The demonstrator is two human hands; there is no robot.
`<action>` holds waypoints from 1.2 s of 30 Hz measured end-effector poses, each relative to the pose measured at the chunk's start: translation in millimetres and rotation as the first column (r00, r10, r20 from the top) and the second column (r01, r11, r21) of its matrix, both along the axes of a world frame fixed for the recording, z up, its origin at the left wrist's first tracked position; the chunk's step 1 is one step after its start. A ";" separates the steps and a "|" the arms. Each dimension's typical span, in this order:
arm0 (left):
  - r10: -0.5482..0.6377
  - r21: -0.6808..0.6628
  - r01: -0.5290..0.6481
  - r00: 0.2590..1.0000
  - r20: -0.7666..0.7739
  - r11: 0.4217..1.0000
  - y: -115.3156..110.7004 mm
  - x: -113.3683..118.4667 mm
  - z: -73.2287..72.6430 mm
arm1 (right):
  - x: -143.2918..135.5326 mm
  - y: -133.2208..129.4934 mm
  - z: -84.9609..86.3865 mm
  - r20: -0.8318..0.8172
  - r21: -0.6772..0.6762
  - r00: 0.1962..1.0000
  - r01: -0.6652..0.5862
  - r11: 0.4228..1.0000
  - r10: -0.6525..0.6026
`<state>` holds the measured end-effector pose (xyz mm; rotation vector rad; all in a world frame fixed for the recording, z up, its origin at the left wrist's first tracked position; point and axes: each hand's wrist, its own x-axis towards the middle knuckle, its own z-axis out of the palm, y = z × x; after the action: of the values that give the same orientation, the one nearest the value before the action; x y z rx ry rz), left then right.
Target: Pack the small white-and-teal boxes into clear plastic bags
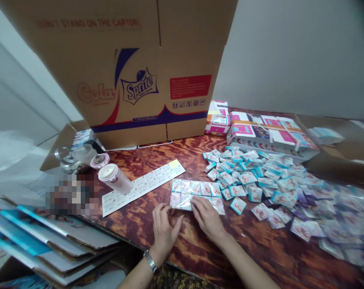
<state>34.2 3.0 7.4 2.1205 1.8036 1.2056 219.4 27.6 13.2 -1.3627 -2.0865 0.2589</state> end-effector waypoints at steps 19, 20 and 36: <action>-0.051 -0.402 0.251 0.893 0.447 0.881 65.9 -28.4 11.1 | 0.1 -0.6 -8.0 0.081 0.070 0.997 -0.007 0.998 0.001; -0.042 -0.417 0.268 0.878 0.476 0.868 67.7 -28.4 9.0 | 0.0 -0.6 -8.0 0.083 0.070 0.997 -0.008 0.997 0.002; 0.024 -0.501 0.273 0.861 0.509 0.821 85.5 -17.3 -24.9 | -2.8 -2.0 -8.5 0.189 0.082 0.982 0.003 0.997 -0.018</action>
<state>16.9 88.5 -17.5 1.4091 1.4971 0.9139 216.6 25.6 4.7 -1.3961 -2.2179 0.0401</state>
